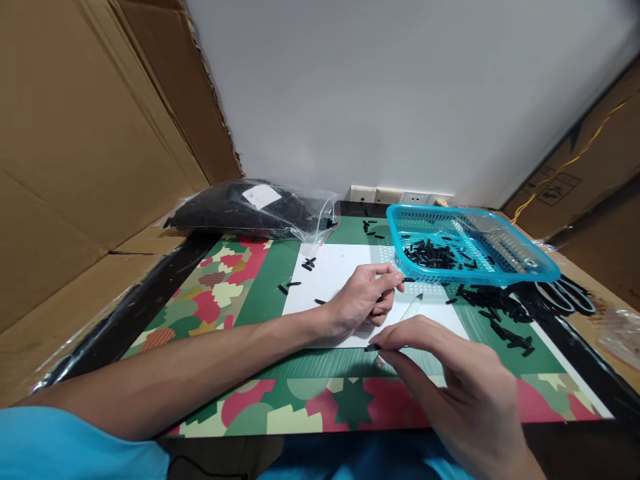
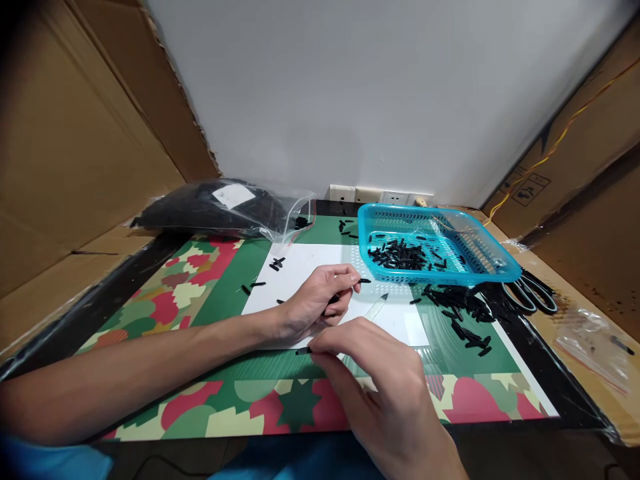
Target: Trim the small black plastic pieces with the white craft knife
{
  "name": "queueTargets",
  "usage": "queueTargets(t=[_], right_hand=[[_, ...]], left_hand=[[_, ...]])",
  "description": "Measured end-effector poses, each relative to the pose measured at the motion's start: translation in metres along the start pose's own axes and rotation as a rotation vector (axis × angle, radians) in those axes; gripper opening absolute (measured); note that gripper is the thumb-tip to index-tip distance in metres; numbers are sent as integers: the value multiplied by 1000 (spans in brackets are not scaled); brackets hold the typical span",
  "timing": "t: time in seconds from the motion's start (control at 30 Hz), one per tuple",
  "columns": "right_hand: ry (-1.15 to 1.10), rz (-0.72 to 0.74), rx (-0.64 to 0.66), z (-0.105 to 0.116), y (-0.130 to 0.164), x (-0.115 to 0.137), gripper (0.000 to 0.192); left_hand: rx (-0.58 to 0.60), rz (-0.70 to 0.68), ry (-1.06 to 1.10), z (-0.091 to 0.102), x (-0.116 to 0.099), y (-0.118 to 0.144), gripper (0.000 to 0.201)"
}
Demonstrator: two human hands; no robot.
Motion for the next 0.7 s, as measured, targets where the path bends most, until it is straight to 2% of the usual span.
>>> queueTargets(t=[0.2, 0.33, 0.5, 0.7], right_hand=[[-172, 217, -233, 31, 7, 23, 56], [-149, 267, -306, 45, 9, 30, 64], [-155, 143, -155, 43, 1, 27, 44], [-102, 97, -120, 42, -8, 29, 15]], left_hand=[[2, -4, -1, 0, -3, 0, 38], [-14, 12, -12, 0, -4, 0, 37], [-22, 7, -17, 2, -4, -1, 35], [-18, 6, -14, 2, -3, -1, 33]])
Point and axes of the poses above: each hand's wrist, its own y-axis away from the middle knuckle, its own z-axis out of the back of the hand, x = y × z, the point moved 10 cm from there along -y, towards the middle knuckle, and after that the axes turned 5 degrees about -y, right-handed, at the moved point
